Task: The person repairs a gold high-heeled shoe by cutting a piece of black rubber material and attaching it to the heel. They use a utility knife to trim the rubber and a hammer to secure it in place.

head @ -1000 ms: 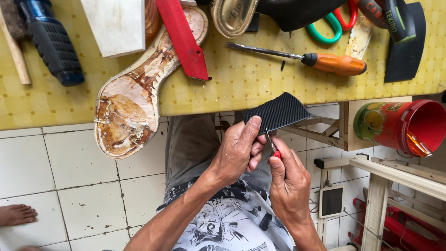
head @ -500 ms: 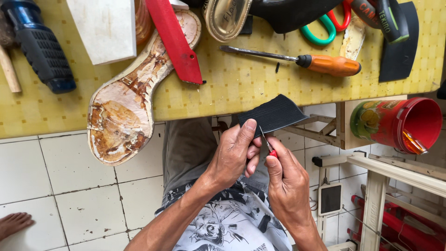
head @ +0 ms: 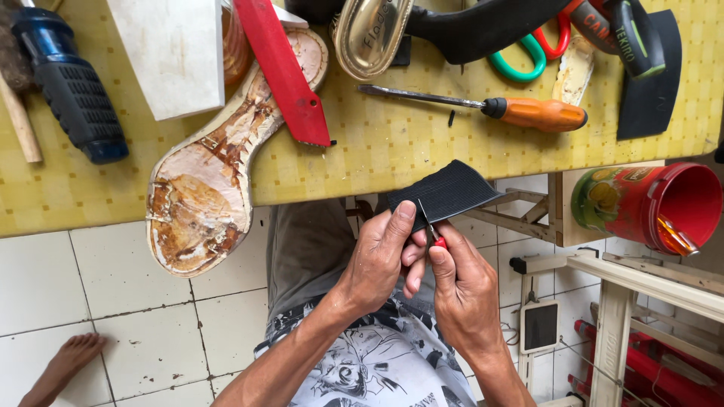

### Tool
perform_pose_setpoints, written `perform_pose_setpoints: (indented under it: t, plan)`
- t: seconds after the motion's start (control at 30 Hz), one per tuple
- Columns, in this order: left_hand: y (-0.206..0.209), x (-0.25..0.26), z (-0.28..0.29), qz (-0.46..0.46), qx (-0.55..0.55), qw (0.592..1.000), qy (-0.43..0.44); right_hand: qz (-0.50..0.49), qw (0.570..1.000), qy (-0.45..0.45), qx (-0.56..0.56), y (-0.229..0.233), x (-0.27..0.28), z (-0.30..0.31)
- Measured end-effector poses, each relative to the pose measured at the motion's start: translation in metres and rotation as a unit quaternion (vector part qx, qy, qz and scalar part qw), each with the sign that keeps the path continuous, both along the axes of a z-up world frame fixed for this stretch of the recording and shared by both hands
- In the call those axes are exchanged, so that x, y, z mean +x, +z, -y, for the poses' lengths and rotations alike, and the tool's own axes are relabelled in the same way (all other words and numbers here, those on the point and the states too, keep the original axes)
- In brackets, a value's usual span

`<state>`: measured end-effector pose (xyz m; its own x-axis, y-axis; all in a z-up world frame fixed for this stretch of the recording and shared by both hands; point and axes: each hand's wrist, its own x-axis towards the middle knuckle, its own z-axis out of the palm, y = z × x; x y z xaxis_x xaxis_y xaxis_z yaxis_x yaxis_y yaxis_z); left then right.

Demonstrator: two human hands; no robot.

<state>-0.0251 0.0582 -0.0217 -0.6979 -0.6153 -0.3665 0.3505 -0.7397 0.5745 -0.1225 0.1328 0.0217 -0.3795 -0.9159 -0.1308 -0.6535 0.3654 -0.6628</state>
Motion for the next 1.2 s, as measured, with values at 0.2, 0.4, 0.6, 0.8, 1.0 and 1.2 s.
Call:
perform_pose_setpoints:
  t: [0.2, 0.4, 0.6, 0.8, 1.0, 1.2]
  plan:
    - [0.0, 0.0, 0.001, 0.013, 0.012, 1.0, -0.006, 0.047, 0.999, 0.027, -0.004, 0.007, 0.0, 0.011]
    - [-0.002, -0.003, -0.001, 0.004, 0.01, 1.0, -0.001, 0.023, 1.0, 0.015, 0.007, -0.005, -0.009, 0.006]
    - [-0.006, 0.001, -0.003, 0.019, -0.012, 1.0, -0.016, 0.099, 0.994, 0.036, 0.016, -0.005, -0.009, 0.011]
    - [-0.008, 0.011, 0.008, 0.039, -0.011, 0.999, -0.013, 0.028, 0.999, 0.032, -0.027, -0.019, -0.004, 0.015]
    - [-0.004, 0.007, -0.005, -0.031, 0.09, 0.995, -0.044, -0.01, 0.999, 0.001, 0.03, -0.003, -0.008, -0.001]
    - [-0.004, 0.006, 0.006, 0.037, 0.065, 0.996, -0.044, 0.005, 0.999, 0.033, 0.014, -0.008, -0.014, 0.007]
